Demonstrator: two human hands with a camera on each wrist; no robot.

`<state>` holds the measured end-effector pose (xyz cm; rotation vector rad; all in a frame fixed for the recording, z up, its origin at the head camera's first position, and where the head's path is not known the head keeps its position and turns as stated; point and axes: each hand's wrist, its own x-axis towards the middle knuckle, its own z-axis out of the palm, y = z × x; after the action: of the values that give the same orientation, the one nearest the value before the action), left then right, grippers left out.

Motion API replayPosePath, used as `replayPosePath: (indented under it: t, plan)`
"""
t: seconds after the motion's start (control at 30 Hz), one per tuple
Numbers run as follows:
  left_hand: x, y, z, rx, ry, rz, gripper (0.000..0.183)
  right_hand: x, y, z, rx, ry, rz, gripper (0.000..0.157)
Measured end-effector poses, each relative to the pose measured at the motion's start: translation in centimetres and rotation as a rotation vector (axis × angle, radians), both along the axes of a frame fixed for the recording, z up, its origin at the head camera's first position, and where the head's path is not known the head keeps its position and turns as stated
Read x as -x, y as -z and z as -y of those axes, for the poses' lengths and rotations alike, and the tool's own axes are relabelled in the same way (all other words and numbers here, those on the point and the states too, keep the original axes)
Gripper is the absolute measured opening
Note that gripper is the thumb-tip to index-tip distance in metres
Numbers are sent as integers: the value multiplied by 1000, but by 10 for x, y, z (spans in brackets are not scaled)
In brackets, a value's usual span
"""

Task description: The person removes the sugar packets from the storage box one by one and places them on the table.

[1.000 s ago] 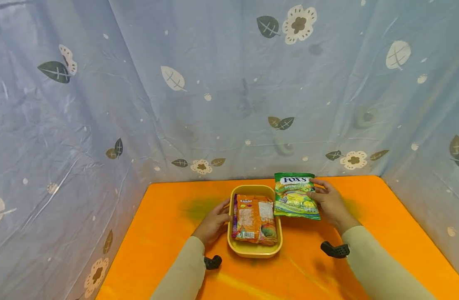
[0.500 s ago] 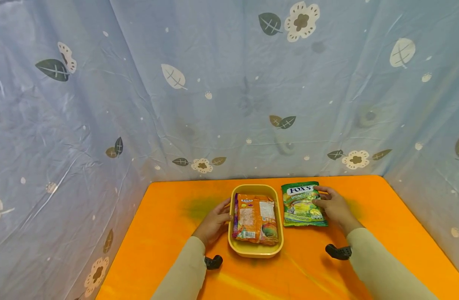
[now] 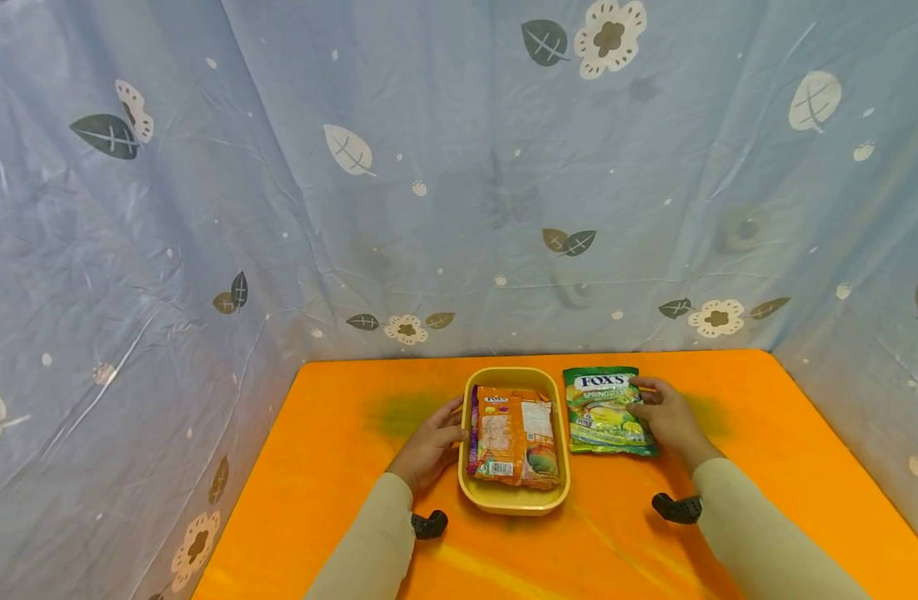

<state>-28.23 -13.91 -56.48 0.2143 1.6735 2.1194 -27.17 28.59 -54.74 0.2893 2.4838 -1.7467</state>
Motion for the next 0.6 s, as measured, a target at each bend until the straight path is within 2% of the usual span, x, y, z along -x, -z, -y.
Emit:
replayPosePath:
  t: [0.27,0.6]
  plan:
    - [1,1,0,4,3,-2,77,-1,1,-3,-3,5,-19,62]
    - [1,2,0,5,-1,0,79,-11,-1,-19,145,-17,-22,69]
